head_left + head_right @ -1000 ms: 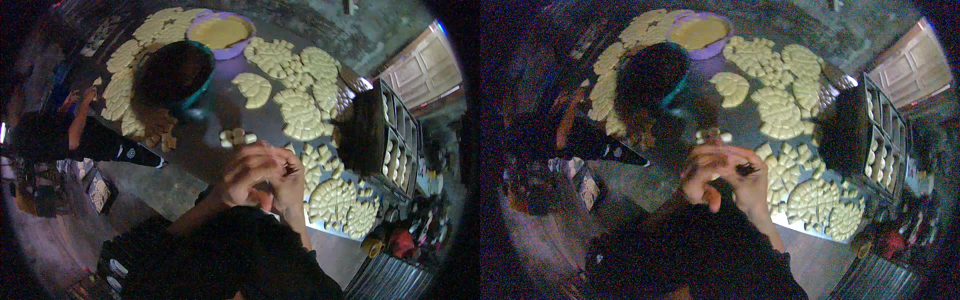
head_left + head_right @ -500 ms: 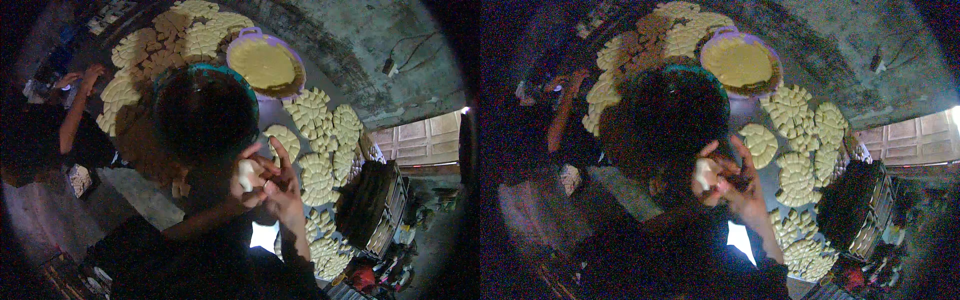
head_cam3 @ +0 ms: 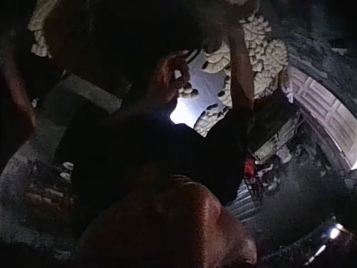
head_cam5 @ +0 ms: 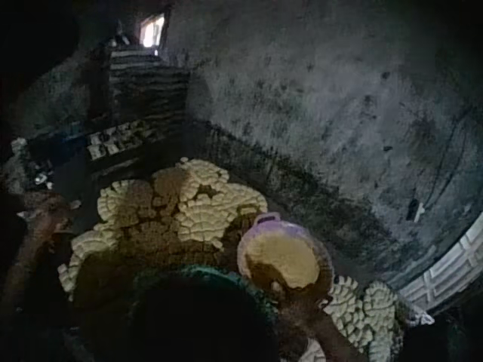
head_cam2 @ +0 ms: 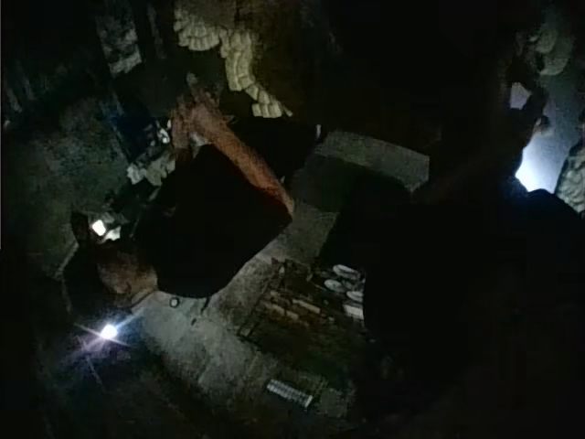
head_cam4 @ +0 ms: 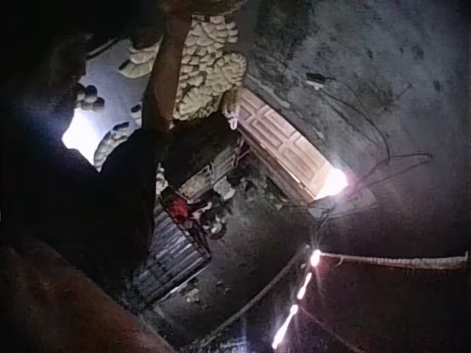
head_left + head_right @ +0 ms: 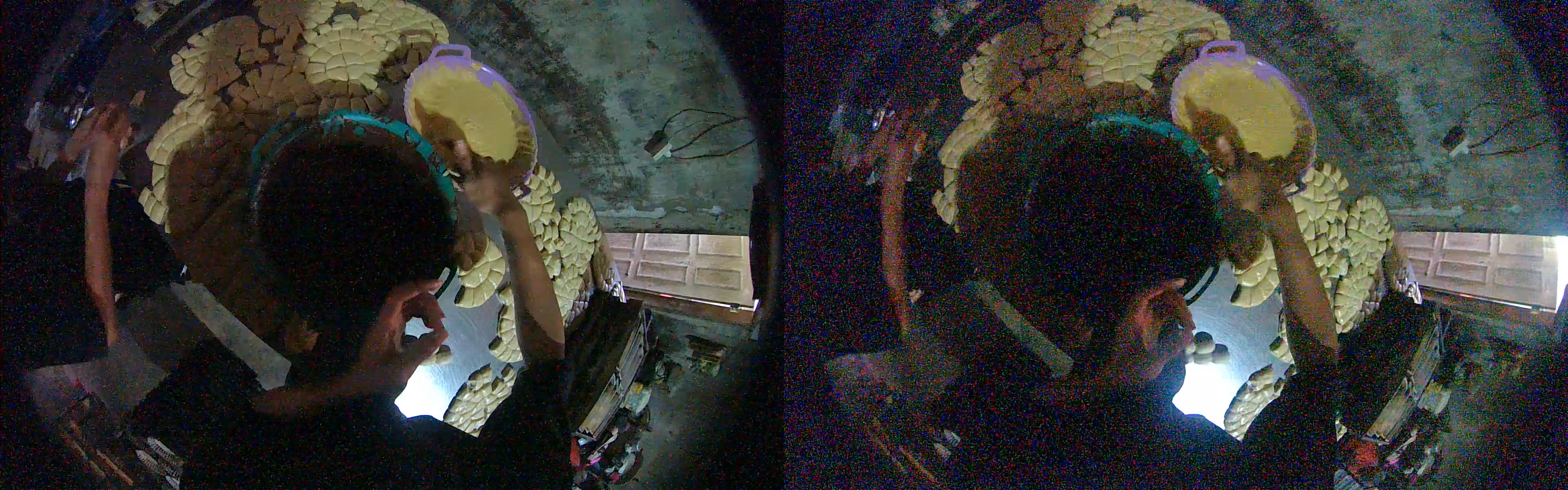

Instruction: The person prepares bread by hand, filling small pieces of dough with a dark mixture, folding them, and placing them into metal baking tins.

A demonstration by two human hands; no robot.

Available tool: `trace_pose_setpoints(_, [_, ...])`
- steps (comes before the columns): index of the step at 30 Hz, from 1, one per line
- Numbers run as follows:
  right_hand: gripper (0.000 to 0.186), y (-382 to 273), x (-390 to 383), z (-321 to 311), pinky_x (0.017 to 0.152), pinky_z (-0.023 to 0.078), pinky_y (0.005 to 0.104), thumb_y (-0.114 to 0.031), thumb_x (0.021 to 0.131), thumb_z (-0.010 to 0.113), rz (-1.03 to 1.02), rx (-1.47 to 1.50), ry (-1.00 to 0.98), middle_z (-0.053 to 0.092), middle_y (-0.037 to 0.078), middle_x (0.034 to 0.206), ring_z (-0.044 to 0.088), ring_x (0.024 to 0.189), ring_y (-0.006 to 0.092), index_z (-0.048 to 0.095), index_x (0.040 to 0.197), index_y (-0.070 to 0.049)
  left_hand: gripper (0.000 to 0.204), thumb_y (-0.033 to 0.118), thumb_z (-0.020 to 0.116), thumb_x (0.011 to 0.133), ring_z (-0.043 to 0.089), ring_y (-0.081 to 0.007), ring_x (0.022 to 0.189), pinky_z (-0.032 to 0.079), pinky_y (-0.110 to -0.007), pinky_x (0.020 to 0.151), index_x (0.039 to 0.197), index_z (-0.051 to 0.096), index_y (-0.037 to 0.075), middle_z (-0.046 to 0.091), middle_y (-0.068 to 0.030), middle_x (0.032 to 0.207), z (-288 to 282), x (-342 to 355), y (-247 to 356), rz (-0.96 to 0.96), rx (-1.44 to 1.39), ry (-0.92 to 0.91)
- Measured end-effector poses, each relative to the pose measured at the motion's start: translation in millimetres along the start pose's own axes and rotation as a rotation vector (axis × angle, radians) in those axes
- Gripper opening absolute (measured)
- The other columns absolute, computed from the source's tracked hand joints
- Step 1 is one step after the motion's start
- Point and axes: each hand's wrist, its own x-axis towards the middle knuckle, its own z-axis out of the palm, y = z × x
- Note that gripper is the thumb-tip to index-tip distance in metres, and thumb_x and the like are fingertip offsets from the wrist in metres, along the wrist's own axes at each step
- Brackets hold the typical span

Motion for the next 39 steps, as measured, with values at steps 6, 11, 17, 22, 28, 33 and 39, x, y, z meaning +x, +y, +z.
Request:
trace_pose_setpoints(6, [0.047, -40.2, -88.3, -30.1, 0.082, 0.044, 0.0300, -0.039, 0.101, 0.053, 0.216, 0.853, 0.268, 0.066, 0.010, 0.103, 0.057, 0.089, 0.0158, 0.064, 0.120, 0.003, 0.056, 0.001, 0.065, 0.088, 0.052, -0.0133, 0.093, 0.047, -0.031, 0.088, 0.139, 0.042, 0.006, 0.053, -0.0048, 0.098, -0.2, 1.3, 11.3, -0.006, -0.025, -0.019])
trace_pose_setpoints(11, [0.055, -116.5, -222.7, -39.5, 0.085, 0.054, 0.0311, -0.006, 0.093, 0.063, 0.013, 1.287, 0.198, 0.066, 0.012, 0.120, 0.067, 0.099, 0.0187, 0.040, 0.142, -0.002, 0.045, 0.020, 0.056, 0.098, 0.057, -0.0180, 0.104, 0.050, -0.033, 0.089, 0.138, 0.043, 0.005, 0.056, -0.0088, 0.118, 16.0, -3.8, 15.5, -0.143, -0.288, -0.062])
trace_pose_setpoints(17, [0.024, -72.6, -325.7, -19.9, 0.077, 0.052, 0.0261, -0.008, 0.094, 0.064, -0.184, 0.994, 0.386, 0.070, 0.010, 0.102, 0.066, 0.088, 0.0135, 0.057, 0.116, -0.002, 0.042, 0.038, 0.046, 0.103, 0.056, -0.0176, 0.116, 0.051, -0.033, 0.093, 0.132, 0.048, 0.008, 0.057, -0.0068, 0.127, 58.3, -52.7, 9.1, -0.427, -0.508, -0.117])
trace_pose_setpoints(22, [0.031, -52.7, -394.6, -17.8, 0.081, 0.051, 0.0275, -0.012, 0.088, 0.073, -0.107, 1.461, 0.411, 0.069, 0.009, 0.102, 0.064, 0.088, 0.0144, 0.062, 0.114, 0.001, 0.037, 0.035, 0.046, 0.104, 0.054, -0.0180, 0.120, 0.046, -0.033, 0.103, 0.129, 0.051, 0.008, 0.057, -0.0049, 0.128, 83.8, -93.0, -20.5, -0.463, -0.569, -0.125])
trace_pose_setpoints(28, [0.057, -63.2, -465.2, -52.5, 0.091, 0.053, 0.0325, 0.008, 0.078, 0.072, -0.186, 0.640, 0.425, 0.055, 0.017, 0.133, 0.057, 0.119, 0.0229, 0.059, 0.133, -0.005, 0.031, 0.015, 0.057, 0.099, 0.052, -0.0184, 0.125, 0.043, -0.032, 0.106, 0.127, 0.057, 0.002, 0.055, -0.0075, 0.135, 133.5, -148.3, -26.5, -0.165, -0.134, -0.187])
trace_pose_setpoints(33, [0.039, -37.9, -508.0, -34.8, 0.089, 0.054, 0.0334, 0.012, 0.076, 0.067, -0.421, 0.284, 0.660, 0.058, 0.018, 0.129, 0.061, 0.114, 0.0264, 0.068, 0.111, -0.005, 0.040, -0.006, 0.063, 0.090, 0.048, -0.0165, 0.128, 0.044, -0.030, 0.106, 0.129, 0.056, -0.005, 0.043, -0.0060, 0.145, 153.8, -185.3, -46.3, -0.084, 0.258, -0.178])
trace_pose_setpoints(39, [0.012, -39.1, -560.1, -20.3, 0.086, 0.053, 0.0332, 0.007, 0.085, 0.064, -0.094, 0.787, 0.670, 0.070, 0.018, 0.106, 0.069, 0.099, 0.0274, 0.068, 0.095, 0.001, 0.021, 0.003, 0.068, 0.090, 0.058, -0.0145, 0.106, 0.049, -0.027, 0.089, 0.109, 0.069, -0.008, 0.055, -0.0135, 0.134, 175.2, -220.5, -66.4, 0.447, 0.700, -0.170])
